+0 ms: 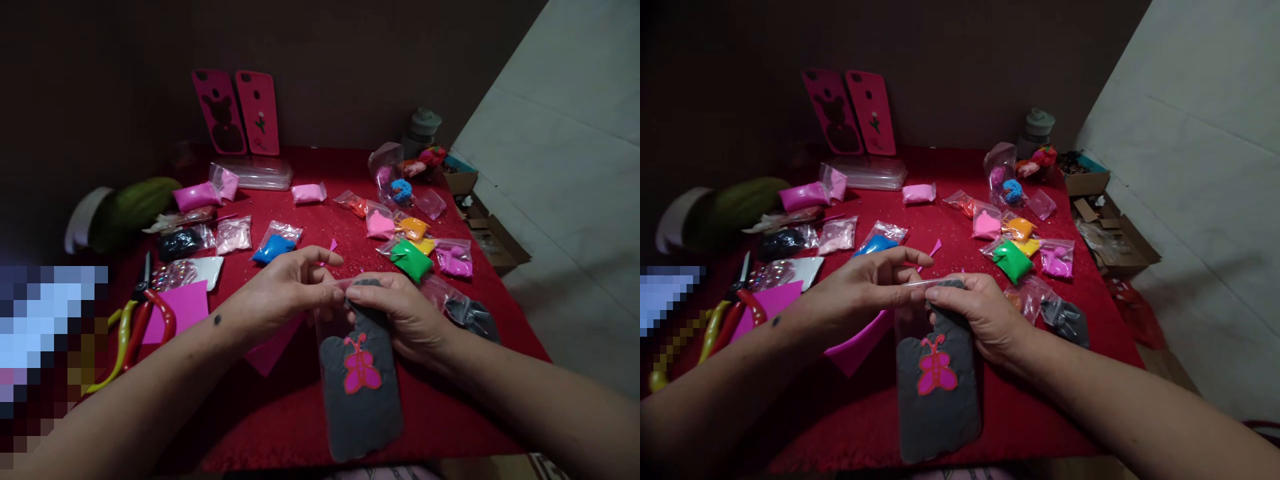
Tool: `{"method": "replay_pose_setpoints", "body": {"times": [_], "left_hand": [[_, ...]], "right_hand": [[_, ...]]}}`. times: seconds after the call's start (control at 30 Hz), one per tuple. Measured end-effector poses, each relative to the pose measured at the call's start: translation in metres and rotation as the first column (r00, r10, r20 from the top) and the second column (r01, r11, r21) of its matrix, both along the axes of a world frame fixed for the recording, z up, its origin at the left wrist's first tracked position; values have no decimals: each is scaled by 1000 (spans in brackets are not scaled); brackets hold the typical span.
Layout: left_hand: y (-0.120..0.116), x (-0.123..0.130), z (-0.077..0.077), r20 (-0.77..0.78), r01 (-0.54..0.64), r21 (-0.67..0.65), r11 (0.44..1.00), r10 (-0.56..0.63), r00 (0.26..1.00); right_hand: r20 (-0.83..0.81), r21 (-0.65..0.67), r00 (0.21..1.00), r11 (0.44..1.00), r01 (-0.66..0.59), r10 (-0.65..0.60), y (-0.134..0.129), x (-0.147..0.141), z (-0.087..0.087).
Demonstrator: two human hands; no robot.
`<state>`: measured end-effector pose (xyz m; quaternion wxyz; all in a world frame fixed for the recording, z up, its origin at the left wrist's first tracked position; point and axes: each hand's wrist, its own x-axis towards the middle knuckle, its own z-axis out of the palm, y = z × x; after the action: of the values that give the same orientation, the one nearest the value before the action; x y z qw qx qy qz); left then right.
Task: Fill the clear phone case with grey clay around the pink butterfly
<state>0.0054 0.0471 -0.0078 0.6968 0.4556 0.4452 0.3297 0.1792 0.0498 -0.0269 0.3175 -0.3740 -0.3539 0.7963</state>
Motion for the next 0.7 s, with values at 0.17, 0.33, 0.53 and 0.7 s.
{"method": "replay_pose_setpoints", "body": {"times": [0.17, 0.33, 0.53, 0.7], "left_hand": [[2, -10, 13, -83, -95, 143, 985, 107, 991], [6, -34, 30, -391, -117, 402, 908, 287, 875], [-4, -40, 18, -700, 185, 520, 834, 292, 651], [-20, -20, 5, -835, 291, 457, 840, 293, 466]], "right_hand": [[-25, -25, 999, 999, 48, -48, 2, 2, -6], [-126, -45, 991, 999, 27, -32, 5, 6, -9], [-121, -59, 990, 996, 63, -70, 3, 5, -8], [-134, -50, 987, 996, 79, -85, 2, 5, -7]]}}
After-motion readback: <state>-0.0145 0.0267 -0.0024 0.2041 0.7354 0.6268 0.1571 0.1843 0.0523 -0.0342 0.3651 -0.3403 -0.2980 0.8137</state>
